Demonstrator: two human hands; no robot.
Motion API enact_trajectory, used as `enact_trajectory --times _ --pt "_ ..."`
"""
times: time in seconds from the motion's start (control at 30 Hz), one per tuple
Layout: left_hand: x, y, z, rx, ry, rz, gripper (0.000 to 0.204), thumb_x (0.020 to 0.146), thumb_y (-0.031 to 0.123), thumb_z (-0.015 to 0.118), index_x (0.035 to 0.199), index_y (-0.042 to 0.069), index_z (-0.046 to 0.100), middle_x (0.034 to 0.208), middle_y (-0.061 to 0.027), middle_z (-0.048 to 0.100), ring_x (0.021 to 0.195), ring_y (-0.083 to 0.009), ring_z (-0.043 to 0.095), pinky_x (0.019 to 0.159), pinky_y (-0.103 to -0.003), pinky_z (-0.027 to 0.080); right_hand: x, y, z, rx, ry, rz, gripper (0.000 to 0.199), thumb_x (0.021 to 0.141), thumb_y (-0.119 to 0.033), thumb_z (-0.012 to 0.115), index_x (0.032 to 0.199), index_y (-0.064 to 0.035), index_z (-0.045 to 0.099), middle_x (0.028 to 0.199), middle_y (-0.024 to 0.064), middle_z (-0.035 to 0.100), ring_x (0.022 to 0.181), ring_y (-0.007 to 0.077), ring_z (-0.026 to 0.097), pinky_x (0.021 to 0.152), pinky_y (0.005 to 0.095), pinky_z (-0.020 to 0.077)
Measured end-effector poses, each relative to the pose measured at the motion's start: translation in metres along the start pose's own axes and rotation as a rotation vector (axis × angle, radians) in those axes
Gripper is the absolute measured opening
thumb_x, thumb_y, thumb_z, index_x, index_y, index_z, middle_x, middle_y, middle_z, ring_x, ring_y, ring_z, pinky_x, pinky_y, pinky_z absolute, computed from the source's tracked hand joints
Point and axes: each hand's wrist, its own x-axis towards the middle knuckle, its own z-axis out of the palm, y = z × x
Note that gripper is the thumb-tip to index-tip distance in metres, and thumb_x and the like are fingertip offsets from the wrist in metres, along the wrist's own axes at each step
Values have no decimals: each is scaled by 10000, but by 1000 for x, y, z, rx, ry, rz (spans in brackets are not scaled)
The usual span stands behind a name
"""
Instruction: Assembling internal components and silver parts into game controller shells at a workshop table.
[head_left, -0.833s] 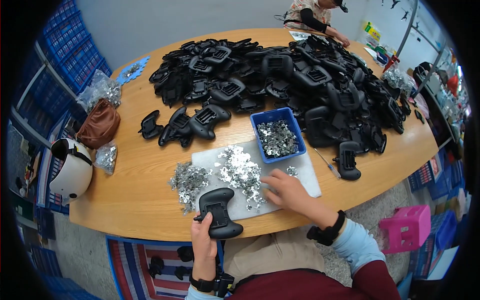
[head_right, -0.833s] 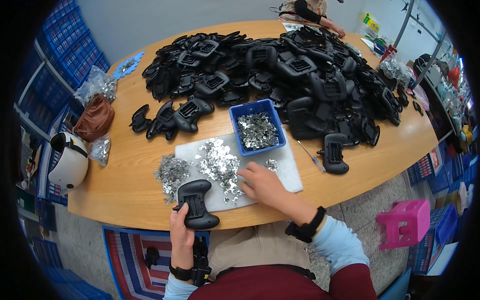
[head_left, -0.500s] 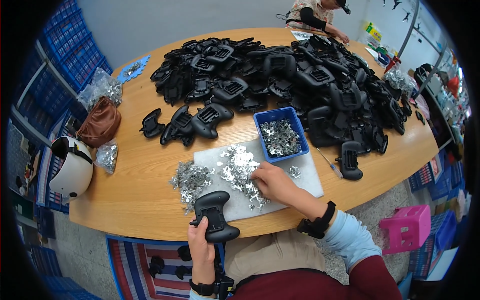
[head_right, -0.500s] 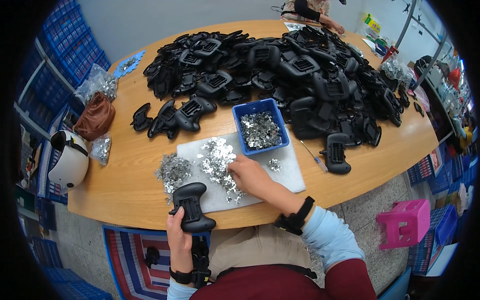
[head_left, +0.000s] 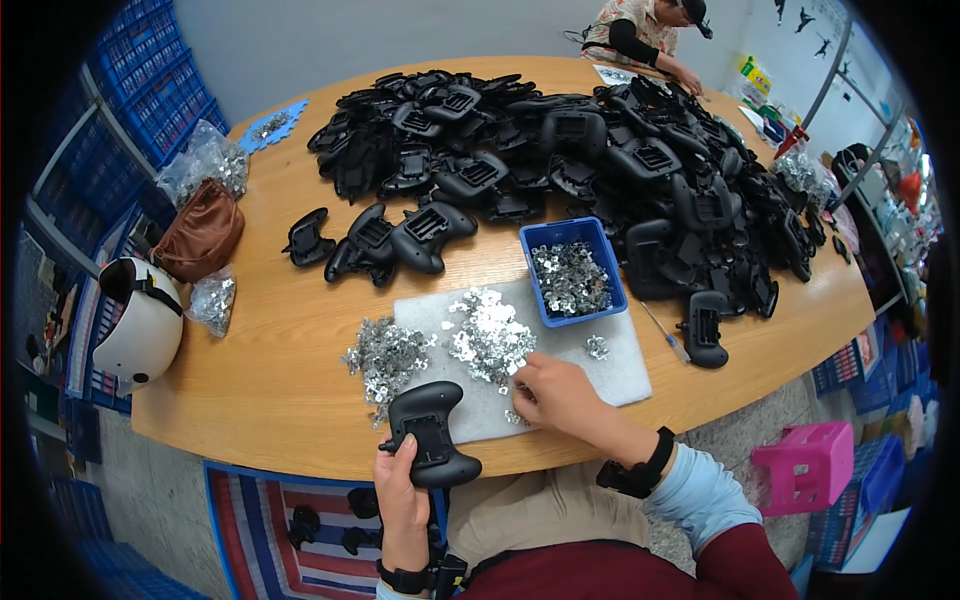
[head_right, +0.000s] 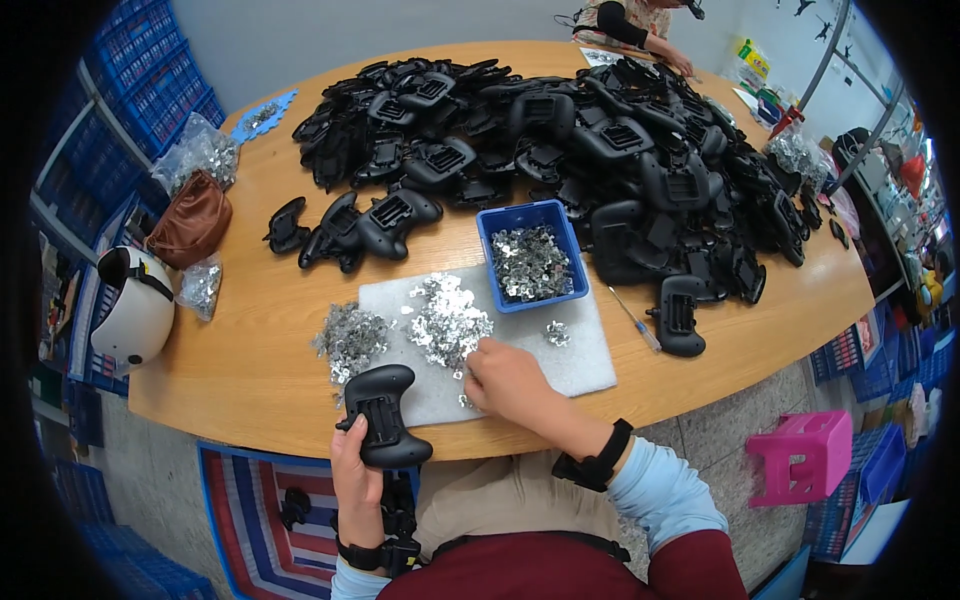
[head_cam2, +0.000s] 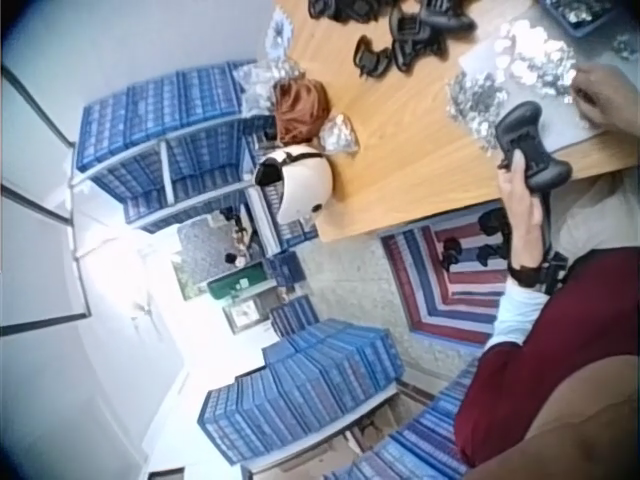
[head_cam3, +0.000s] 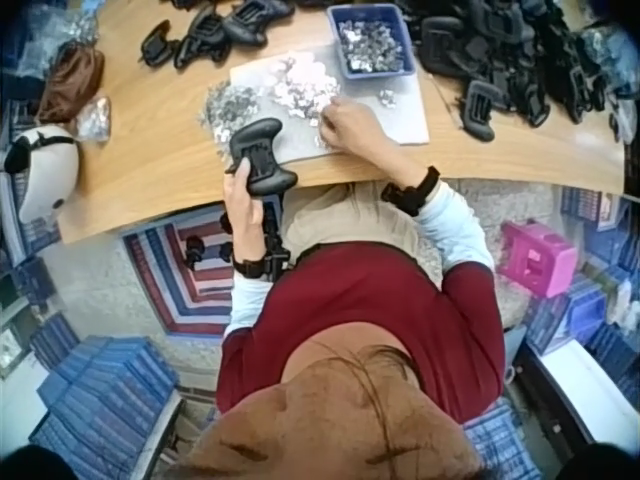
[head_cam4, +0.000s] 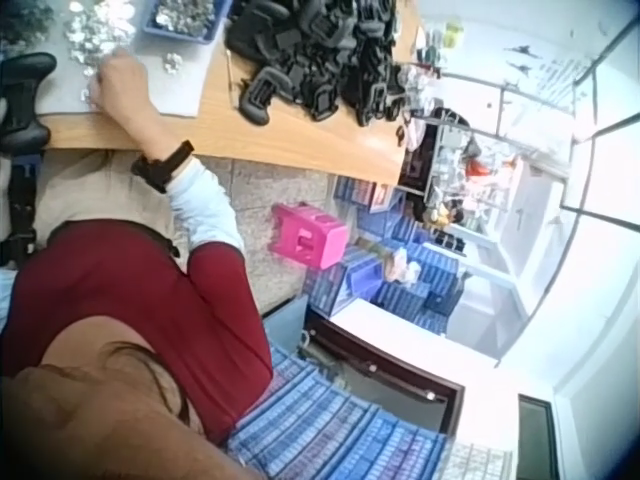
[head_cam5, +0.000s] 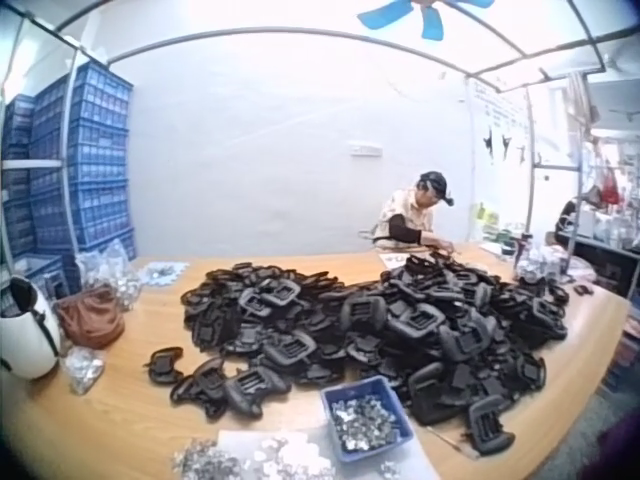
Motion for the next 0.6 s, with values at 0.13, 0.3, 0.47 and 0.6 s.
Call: enact_trajectory --times 0.13,0.3,0.47,0.6 --pt "1 -1 -3 0 -9 -3 166 850 56 566 1007 44 513 934 -57 599 806 -116 599 716 -256 510 0 -3 -3 30 9 -18 153 706 -159 589 690 -10 562 737 125 543 688 309 572 601 402 472" --pt "1 -4 1 -18 -1 3 158 847 49 568 995 43 514 926 -58 601 804 -116 597 721 -256 506 6 -6 7 5 37 -86 104 701 -129 617 751 -37 615 715 100 551 638 297 567 558 374 468" --pt "2 -7 -3 -10 -11 -26 155 849 45 566 994 38 513 931 -62 599 804 -116 594 720 -258 501 5 -13 -2 4 -22 -70 120 727 -133 579 693 -20 562 723 123 556 672 308 576 597 408 470" --pt "3 -10 0 7 -68 -28 185 853 51 565 1023 18 501 933 -66 596 803 -119 591 717 -259 497 7 -14 -9 91 -38 -42 86 724 -100 580 740 -16 585 761 131 581 671 312 585 601 398 470"
